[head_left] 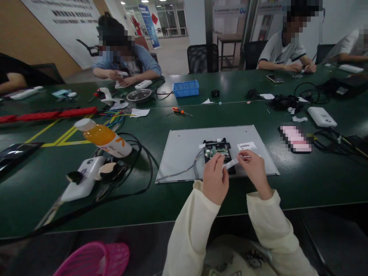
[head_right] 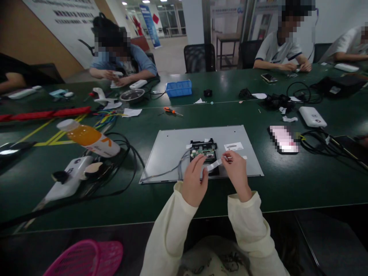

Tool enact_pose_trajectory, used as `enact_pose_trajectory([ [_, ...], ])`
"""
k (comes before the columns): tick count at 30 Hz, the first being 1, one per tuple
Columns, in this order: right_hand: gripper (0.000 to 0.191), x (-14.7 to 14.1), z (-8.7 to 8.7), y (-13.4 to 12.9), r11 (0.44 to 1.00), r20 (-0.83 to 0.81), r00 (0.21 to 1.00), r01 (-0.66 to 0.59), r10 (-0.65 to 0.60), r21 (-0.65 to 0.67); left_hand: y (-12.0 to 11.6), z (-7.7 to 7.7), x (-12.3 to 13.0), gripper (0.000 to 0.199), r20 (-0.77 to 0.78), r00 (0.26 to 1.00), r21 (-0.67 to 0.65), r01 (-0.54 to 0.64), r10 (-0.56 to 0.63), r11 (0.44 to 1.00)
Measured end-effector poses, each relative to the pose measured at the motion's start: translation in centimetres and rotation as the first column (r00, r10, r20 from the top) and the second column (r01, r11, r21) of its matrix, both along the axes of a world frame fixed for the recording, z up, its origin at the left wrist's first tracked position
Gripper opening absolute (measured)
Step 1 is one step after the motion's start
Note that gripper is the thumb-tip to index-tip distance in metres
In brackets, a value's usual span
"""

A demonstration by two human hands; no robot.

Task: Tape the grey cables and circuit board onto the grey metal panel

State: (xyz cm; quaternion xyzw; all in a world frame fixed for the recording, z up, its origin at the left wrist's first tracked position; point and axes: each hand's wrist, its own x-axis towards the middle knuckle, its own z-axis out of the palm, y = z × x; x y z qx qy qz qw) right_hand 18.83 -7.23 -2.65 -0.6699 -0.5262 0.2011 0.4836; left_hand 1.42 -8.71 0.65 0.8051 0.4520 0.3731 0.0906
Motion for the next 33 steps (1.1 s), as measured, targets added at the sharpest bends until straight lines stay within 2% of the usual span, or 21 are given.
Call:
enact_pose_trajectory([
  [3,0.020,-0.1,-0.3,0.1,1.000,0.083,0.997,0.006,-0.006,0.006,-1.6,-1.0,1.6,0.039,-0.120,0.992,0.011,0.046,-0.045,0.999],
  [6,0.019,0.2,-0.6,0.2,1.000,0.112,0.994,0.007,-0.008,0.011,-2.0,-1.5,2.1,0.037,-0.215,0.971,-0.058,0.097,-0.108,0.994],
  [9,0.018,0.4,-0.9,0.1,1.000,0.128,0.992,-0.017,0.016,0.010,-1.9,-1.5,1.0,0.034,-0.235,0.966,-0.119,0.087,-0.113,0.989],
  [12,0.017,0.4,-1.0,-0.1,0.999,0.142,0.989,-0.050,0.050,0.002,-1.8,-1.3,-1.6,0.035,-0.206,0.974,-0.153,0.061,-0.093,0.986],
  [15,0.017,0.4,-1.2,-0.2,0.998,0.156,0.985,-0.070,0.070,-0.005,-1.3,-1.1,-4.8,0.032,-0.092,0.991,-0.190,0.077,-0.096,0.979],
  [17,0.018,0.4,-1.3,-0.2,0.997,0.165,0.983,-0.075,0.075,-0.008,-0.5,-0.9,-6.8,0.029,0.099,0.990,-0.239,0.120,-0.099,0.964],
  [20,0.019,0.6,-1.5,-0.2,0.996,0.174,0.981,-0.084,0.085,-0.012,1.2,-0.3,-9.0,0.026,0.350,0.935,-0.384,0.084,0.061,0.919],
  [23,0.020,0.6,-1.5,-0.3,0.995,0.181,0.979,-0.096,0.098,-0.018,2.4,0.6,-10.3,0.027,0.433,0.880,-0.427,0.006,0.198,0.904],
  [26,0.021,0.6,-1.4,-0.4,0.994,0.184,0.977,-0.104,0.105,-0.017,1.9,1.2,-10.8,0.028,0.322,0.909,-0.316,-0.160,0.264,0.935],
  [29,0.022,0.4,-1.4,-0.5,0.993,0.180,0.977,-0.115,0.115,-0.013,0.4,1.0,-10.6,0.037,-0.005,0.969,-0.172,-0.246,0.249,0.954],
  [31,0.022,0.3,-1.4,-0.6,0.993,0.179,0.976,-0.121,0.121,-0.011,-0.4,0.2,-10.2,0.045,-0.207,0.951,-0.148,-0.264,0.231,0.953],
  [33,0.023,0.2,-1.4,-0.7,0.992,0.179,0.976,-0.124,0.123,-0.007,-0.6,-0.6,-10.0,0.042,-0.325,0.914,-0.130,-0.296,0.241,0.946],
])
